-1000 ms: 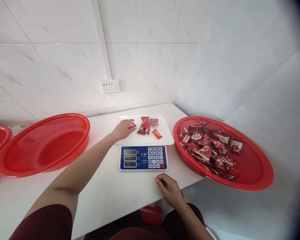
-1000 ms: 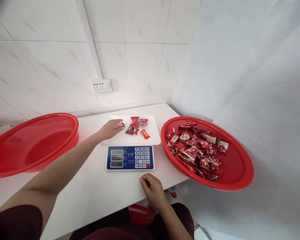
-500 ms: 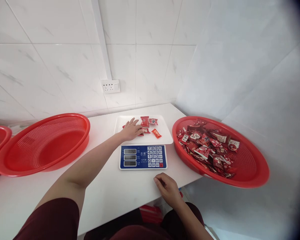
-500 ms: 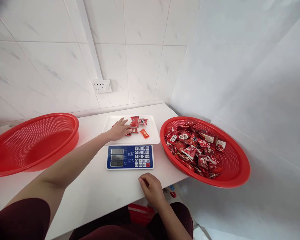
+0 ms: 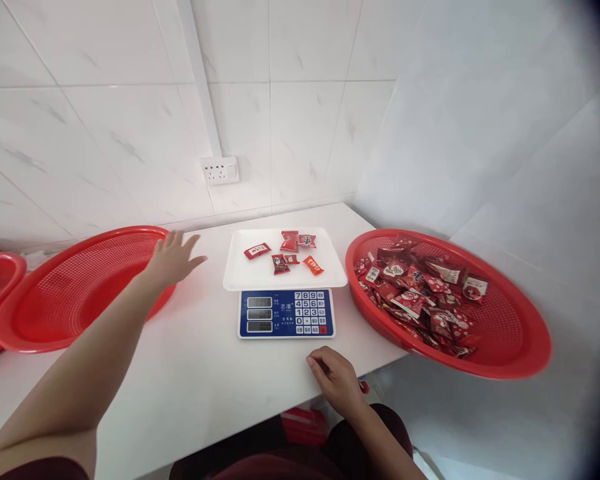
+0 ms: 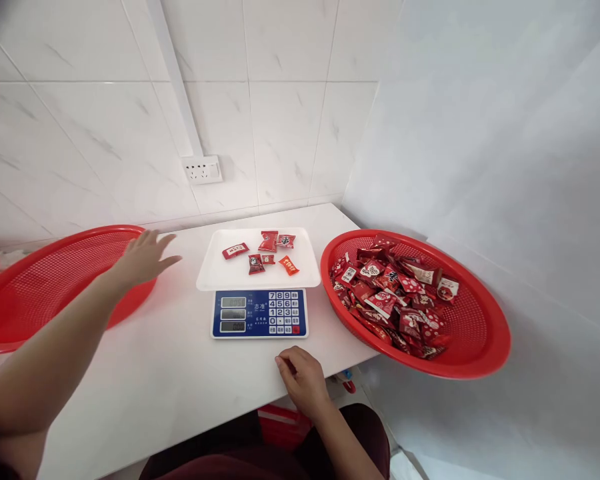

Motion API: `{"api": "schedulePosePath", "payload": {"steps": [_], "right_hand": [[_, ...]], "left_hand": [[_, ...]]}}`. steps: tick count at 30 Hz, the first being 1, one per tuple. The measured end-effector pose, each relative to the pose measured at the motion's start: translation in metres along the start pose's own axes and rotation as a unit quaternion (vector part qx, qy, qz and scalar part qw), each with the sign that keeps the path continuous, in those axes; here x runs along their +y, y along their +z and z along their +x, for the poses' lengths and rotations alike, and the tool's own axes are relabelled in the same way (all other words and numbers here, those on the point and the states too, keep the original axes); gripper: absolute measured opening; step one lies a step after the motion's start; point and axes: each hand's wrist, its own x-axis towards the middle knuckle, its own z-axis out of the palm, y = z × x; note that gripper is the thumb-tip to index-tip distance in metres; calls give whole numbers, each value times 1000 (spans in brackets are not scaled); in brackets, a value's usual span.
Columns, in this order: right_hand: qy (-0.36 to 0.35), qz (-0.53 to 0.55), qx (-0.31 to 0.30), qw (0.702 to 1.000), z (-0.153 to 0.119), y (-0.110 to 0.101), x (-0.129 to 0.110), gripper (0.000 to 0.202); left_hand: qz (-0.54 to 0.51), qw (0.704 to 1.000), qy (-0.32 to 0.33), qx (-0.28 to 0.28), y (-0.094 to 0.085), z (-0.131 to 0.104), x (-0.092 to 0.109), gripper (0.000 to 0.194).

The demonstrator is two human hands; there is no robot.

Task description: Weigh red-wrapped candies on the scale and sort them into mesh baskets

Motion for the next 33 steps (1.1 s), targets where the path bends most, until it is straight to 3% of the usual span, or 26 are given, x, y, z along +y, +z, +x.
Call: {"api": "schedulePosePath", "payload": {"steps": [3, 5, 8, 12, 15, 20, 27, 30, 33], "right_hand": [[-10, -12, -6, 1000, 1, 0, 1, 22], [-17, -12, -9, 1000, 1, 1, 1, 22], [-22, -9, -10, 1000, 1, 1, 1, 21], [-18, -18, -8, 1000, 0, 1, 0, 21], [-17, -23, -6, 1000, 0, 1, 1, 21], [-24, -23, 4, 999, 0, 4, 4, 21], [-35, -22, 21, 999, 0, 9, 7, 21], [-32, -26, 28, 999, -1, 11, 8, 21], [-34, -35, 31, 998, -1, 12, 10, 21]], "left_hand": [[-5, 995, -81, -51, -2, -24, -31, 66], [-22, 991, -105, -85, -1, -38, -36, 66], [-43, 989, -106, -98, 1, -52, -29, 65], [-56, 989, -75, -112, 3, -54, -14, 66], [-59, 992, -49, -105, 5, -46, -6, 69], [-83, 996, 32, -3, 8, -23, 30, 49], [-106, 981, 161, -17, 34, 34, 89, 35], [-100, 977, 186, -11, 41, 46, 99, 30], [-87, 979, 184, 16, 32, 45, 92, 30]]}}
